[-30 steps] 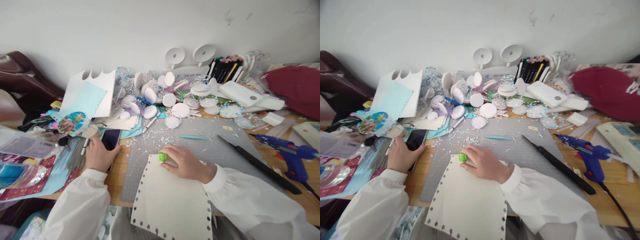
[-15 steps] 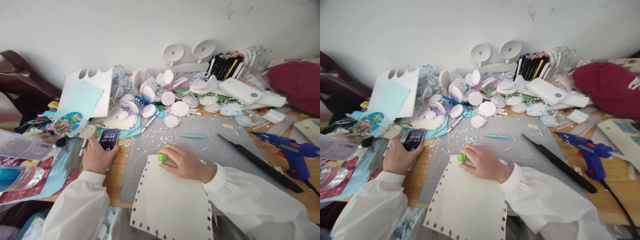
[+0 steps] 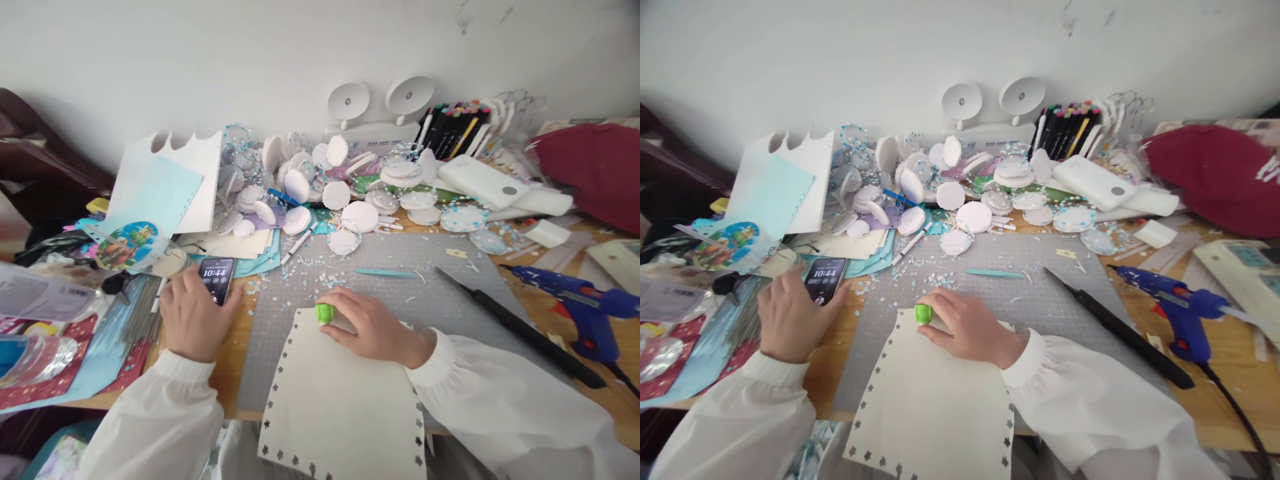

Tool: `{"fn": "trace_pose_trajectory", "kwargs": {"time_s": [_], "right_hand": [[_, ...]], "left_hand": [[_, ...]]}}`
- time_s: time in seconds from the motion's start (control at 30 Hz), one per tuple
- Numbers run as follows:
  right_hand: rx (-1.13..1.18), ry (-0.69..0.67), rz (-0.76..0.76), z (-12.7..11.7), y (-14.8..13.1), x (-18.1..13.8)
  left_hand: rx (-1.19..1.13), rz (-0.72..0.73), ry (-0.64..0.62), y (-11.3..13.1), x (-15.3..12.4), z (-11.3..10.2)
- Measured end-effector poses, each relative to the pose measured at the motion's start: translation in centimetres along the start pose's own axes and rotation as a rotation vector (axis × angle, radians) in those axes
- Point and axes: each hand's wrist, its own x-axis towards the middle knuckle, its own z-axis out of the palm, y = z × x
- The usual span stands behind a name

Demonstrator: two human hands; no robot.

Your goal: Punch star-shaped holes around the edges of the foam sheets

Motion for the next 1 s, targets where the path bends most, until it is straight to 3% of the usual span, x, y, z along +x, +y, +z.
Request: {"fn": "trace_pose_trajectory", "kwargs": {"time_s": [0.07, 0.1, 0.17, 0.23, 0.3, 0.4, 0.57, 0.8, 1.0], "right_hand": [[0.054, 0.024, 0.016, -0.1, 0.1, 0.0], [0.087, 0.045, 0.027, -0.2, 0.1, 0.1], [0.164, 0.101, 0.056, -0.5, 0.1, 0.1], [0.252, 0.145, 0.102, -0.8, 0.1, 0.3], [0.346, 0.142, 0.165, -1.2, 0.1, 0.3], [0.466, 0.079, 0.237, -1.7, 0.1, 0.3], [0.489, -0.026, 0.236, -2.2, -0.2, 0.4], [0.417, -0.027, 0.261, -2.6, 0.4, 0.5], [0.400, -0.043, 0.312, -2.3, 0.4, 0.7]], "left_hand": [[-0.281, 0.187, -0.048, 2.0, 0.2, -0.6], [-0.471, 0.272, -0.170, 3.2, 0.4, -0.7], [-0.771, 0.435, -0.530, 5.4, 0.8, -0.6], [-0.859, 0.583, -0.764, 7.1, 1.2, 0.1], [-0.882, 0.674, -0.866, 8.0, 1.2, 1.1], [-0.968, 0.677, -0.901, 7.8, 0.7, 2.3], [-1.076, 0.628, -0.893, 6.7, -0.4, 2.7], [-1.174, 0.543, -0.826, 6.9, -0.5, 2.8], [-1.160, 0.641, -0.728, 7.0, -0.6, 3.2]]}}
